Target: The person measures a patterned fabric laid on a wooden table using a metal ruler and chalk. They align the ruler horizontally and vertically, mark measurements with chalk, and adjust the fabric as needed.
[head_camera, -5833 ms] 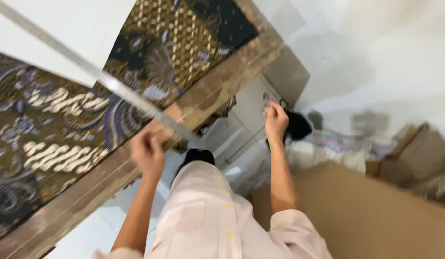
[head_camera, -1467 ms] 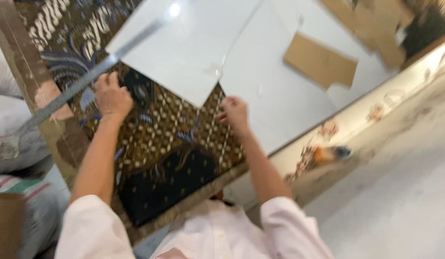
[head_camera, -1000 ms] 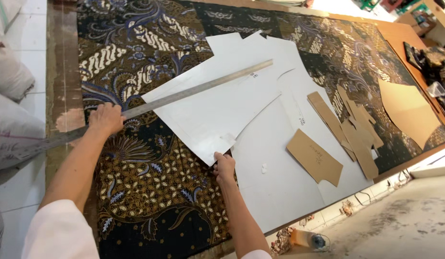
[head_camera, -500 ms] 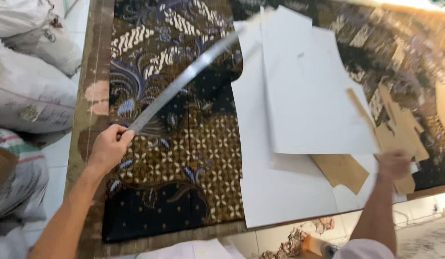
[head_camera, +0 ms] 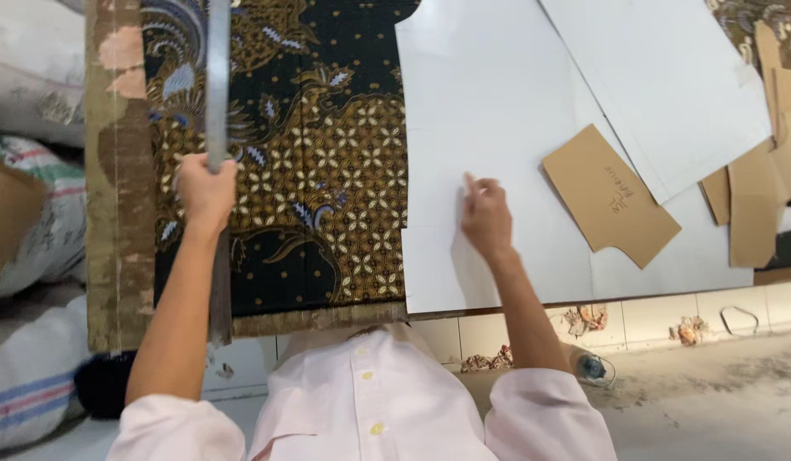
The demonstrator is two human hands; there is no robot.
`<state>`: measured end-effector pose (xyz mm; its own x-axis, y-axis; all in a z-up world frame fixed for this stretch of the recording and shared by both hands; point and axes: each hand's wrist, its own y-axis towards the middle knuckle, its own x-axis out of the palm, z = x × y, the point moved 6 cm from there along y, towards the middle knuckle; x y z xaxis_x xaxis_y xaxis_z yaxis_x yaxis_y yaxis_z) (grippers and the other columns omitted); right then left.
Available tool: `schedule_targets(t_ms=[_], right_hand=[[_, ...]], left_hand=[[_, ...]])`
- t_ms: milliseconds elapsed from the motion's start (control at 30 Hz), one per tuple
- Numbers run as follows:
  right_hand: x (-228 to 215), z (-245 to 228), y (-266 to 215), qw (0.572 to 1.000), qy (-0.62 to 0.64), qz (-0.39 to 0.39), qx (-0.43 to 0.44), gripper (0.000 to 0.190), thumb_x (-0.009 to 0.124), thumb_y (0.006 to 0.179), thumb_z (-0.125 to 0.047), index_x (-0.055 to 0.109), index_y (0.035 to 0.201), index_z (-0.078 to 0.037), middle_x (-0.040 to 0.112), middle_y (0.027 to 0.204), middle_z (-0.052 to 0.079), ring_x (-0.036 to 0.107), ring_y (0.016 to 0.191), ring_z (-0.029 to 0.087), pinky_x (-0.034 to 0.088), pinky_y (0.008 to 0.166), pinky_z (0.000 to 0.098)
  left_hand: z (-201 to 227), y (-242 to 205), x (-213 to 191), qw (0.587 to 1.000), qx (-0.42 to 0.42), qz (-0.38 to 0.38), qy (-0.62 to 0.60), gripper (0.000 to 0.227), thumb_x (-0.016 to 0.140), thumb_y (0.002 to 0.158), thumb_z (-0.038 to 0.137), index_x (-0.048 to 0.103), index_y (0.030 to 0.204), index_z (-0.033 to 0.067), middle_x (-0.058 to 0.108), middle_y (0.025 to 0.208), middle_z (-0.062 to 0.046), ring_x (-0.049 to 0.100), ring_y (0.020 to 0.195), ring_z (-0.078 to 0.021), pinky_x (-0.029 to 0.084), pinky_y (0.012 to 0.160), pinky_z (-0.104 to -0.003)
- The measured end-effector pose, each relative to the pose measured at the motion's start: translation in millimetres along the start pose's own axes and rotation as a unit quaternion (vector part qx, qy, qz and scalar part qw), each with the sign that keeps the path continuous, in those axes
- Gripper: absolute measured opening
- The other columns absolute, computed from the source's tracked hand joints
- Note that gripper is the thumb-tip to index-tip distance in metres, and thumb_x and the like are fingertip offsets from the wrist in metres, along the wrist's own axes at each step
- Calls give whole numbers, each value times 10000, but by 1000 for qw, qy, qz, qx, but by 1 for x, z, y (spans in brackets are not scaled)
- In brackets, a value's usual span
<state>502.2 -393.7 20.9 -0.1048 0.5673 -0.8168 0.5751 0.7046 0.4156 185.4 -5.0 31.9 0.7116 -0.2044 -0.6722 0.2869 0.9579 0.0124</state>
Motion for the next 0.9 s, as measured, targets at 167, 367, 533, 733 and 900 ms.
schedule_targets(t_ms=[167, 367, 533, 733, 900], right_hand=[[16, -15, 0, 999, -25, -46, 6, 288, 597, 882, 45, 717, 1133, -28, 642, 1075, 201, 609, 999, 391, 530, 833, 444], [22, 9, -4, 989, -95, -86, 76, 86, 631, 899, -16, 711, 928, -19, 642, 974, 241, 620, 909, 402, 529, 808, 480], [10, -30, 19, 994, -1, -27, 108, 83, 615, 951, -30, 694, 943, -4, 673, 918, 204, 643, 882, 372, 519, 792, 478], [119, -200, -14, 828, 384, -190, 362, 131, 462, 1040, -63, 557, 1129, -47, 651, 797, 101, 636, 620, 201, 528, 537, 359], [172, -288, -34, 697, 528, -129, 467, 258, 422, 1055, -71, 630, 1184, 10, 697, 819, 106, 682, 641, 160, 589, 579, 289]], left_hand=[[-15, -16, 32, 976, -116, -171, -71, 235, 686, 918, 118, 635, 1100, -21, 721, 816, -149, 657, 520, -148, 554, 474, -329], [-19, -6, 20, 991, -75, -77, -83, 330, 705, 912, 124, 560, 1172, -18, 710, 887, -129, 678, 527, -179, 545, 429, -347], [-12, 37, 48, 969, -72, -110, -207, 286, 704, 910, 70, 582, 1144, -40, 706, 909, -152, 714, 591, -177, 582, 474, -331], [0, 40, 87, 916, -93, -230, -316, 333, 632, 928, 37, 500, 1227, -27, 672, 969, -167, 741, 650, -184, 618, 570, -345], [-7, 34, 78, 913, 5, -307, -269, 381, 642, 941, 127, 542, 1291, 14, 705, 916, -132, 734, 696, -198, 615, 623, -402]])
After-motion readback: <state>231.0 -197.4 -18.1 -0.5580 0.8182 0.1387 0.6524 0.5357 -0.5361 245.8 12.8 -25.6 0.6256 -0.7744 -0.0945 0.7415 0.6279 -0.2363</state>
